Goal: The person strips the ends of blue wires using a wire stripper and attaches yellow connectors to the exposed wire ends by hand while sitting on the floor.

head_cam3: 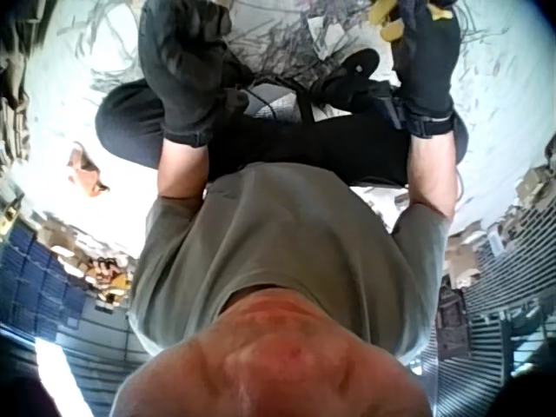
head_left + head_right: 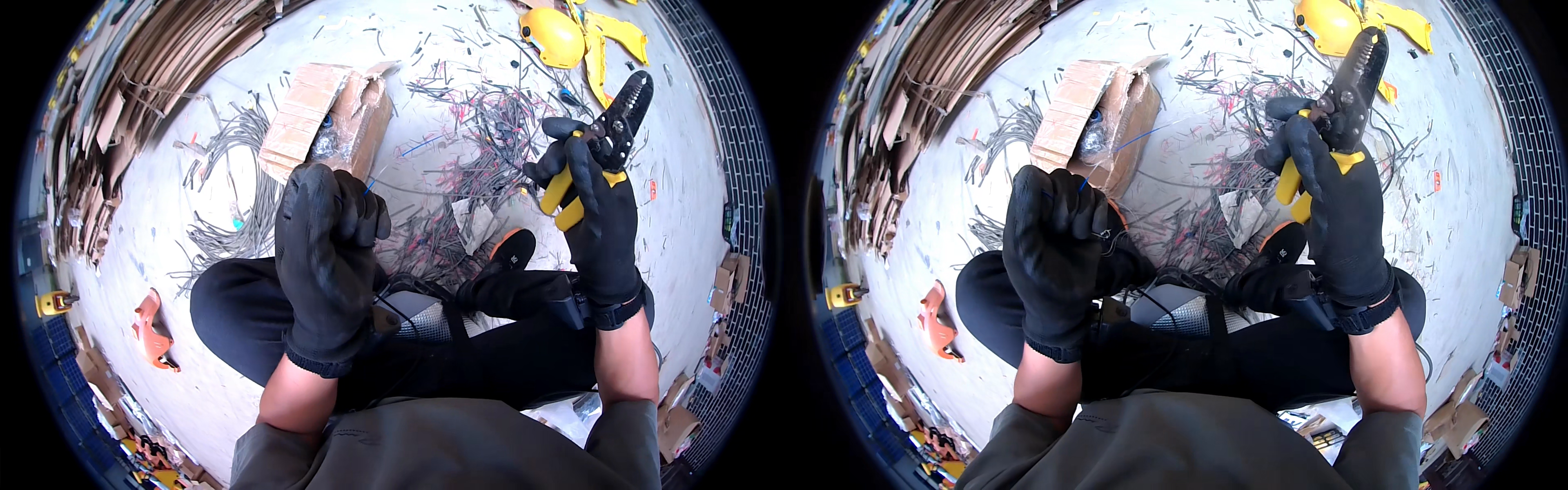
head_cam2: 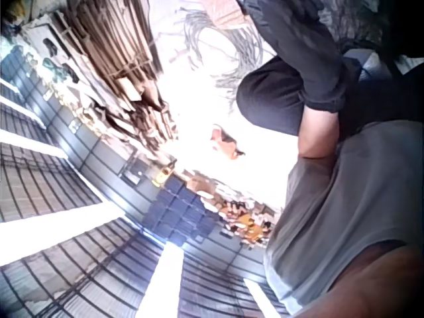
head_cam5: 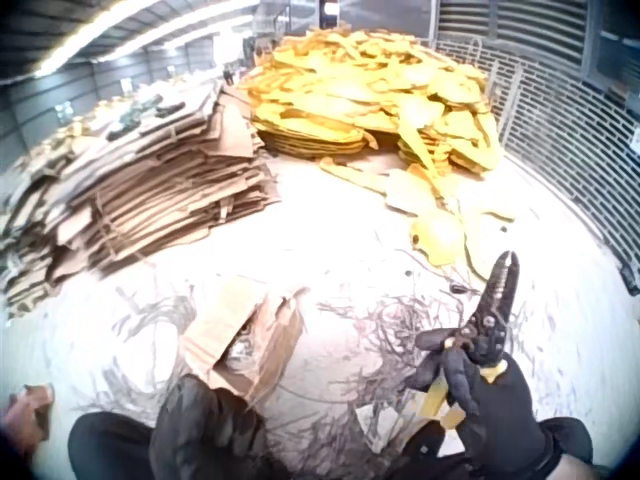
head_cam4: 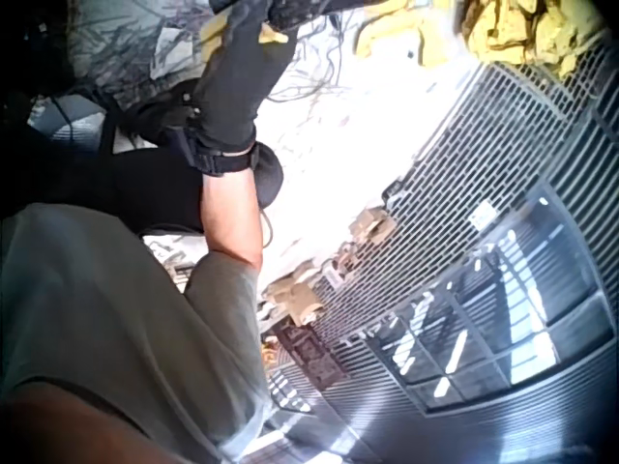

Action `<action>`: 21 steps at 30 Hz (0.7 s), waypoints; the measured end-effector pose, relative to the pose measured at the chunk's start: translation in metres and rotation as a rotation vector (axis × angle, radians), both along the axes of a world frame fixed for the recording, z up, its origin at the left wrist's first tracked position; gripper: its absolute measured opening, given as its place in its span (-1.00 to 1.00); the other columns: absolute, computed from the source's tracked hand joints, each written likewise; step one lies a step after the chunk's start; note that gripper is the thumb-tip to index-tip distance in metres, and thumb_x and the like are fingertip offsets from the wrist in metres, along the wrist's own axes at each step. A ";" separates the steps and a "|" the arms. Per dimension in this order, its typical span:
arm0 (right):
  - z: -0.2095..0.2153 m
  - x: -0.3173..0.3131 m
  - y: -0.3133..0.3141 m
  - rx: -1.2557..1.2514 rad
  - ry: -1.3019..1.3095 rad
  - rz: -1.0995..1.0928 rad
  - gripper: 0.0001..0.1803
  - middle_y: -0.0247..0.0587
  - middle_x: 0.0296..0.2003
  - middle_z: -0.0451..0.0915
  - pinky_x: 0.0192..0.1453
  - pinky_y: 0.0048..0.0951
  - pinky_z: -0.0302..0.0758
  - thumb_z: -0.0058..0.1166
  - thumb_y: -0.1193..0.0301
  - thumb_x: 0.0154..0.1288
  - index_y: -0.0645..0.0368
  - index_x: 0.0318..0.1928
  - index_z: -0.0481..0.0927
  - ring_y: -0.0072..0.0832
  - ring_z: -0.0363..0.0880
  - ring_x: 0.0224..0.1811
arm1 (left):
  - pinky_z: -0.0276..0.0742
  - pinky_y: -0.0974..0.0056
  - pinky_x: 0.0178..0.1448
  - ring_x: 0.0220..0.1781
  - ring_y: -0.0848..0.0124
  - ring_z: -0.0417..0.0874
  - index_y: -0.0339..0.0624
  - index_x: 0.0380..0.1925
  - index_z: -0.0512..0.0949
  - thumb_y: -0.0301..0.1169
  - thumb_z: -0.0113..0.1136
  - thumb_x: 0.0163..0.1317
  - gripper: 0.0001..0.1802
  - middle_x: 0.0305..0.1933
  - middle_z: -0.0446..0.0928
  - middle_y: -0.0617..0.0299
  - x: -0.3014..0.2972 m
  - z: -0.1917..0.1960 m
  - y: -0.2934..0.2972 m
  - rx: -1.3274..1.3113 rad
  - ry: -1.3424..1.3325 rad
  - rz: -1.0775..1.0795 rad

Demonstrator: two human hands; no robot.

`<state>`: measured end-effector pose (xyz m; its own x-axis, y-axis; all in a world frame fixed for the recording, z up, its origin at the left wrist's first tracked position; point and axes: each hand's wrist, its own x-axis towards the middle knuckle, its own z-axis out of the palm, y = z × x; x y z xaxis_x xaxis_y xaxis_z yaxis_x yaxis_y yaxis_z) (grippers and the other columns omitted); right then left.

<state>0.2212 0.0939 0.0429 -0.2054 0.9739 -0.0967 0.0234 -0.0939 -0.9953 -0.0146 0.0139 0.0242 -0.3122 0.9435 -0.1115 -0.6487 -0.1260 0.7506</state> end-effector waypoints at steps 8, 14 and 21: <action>0.009 -0.016 -0.010 0.290 -0.302 0.210 -0.75 -0.25 -0.29 0.62 -0.09 -0.47 0.52 0.22 0.51 0.28 0.24 -0.02 0.61 -0.49 0.60 -0.26 | 0.17 0.36 -0.38 -0.51 0.50 0.13 -0.09 -0.43 0.29 -0.22 -0.11 0.57 -0.66 -0.50 0.18 0.34 0.014 -0.005 -0.004 -0.077 0.428 -0.159; -0.002 -0.016 0.012 0.408 -0.459 0.611 -0.71 -0.02 -0.23 0.64 -0.08 -0.23 0.54 0.24 0.40 0.29 0.22 -0.02 0.61 -0.05 0.60 -0.17 | 0.18 0.42 -0.45 -0.54 0.56 0.17 -0.23 -0.33 0.40 -0.26 -0.07 0.57 -0.70 -0.49 0.23 0.32 0.011 -0.006 -0.004 -0.146 0.016 -0.373; -0.005 -0.011 0.017 -0.156 -0.308 0.751 -0.68 -0.28 -0.28 0.69 -0.08 -0.47 0.52 0.21 0.30 0.38 0.28 0.00 0.64 -0.59 0.59 -0.23 | 0.16 0.42 -0.43 -0.51 0.59 0.17 -0.22 -0.34 0.37 -0.23 -0.06 0.57 -0.67 -0.48 0.20 0.34 0.010 -0.001 -0.005 -0.147 0.118 -0.398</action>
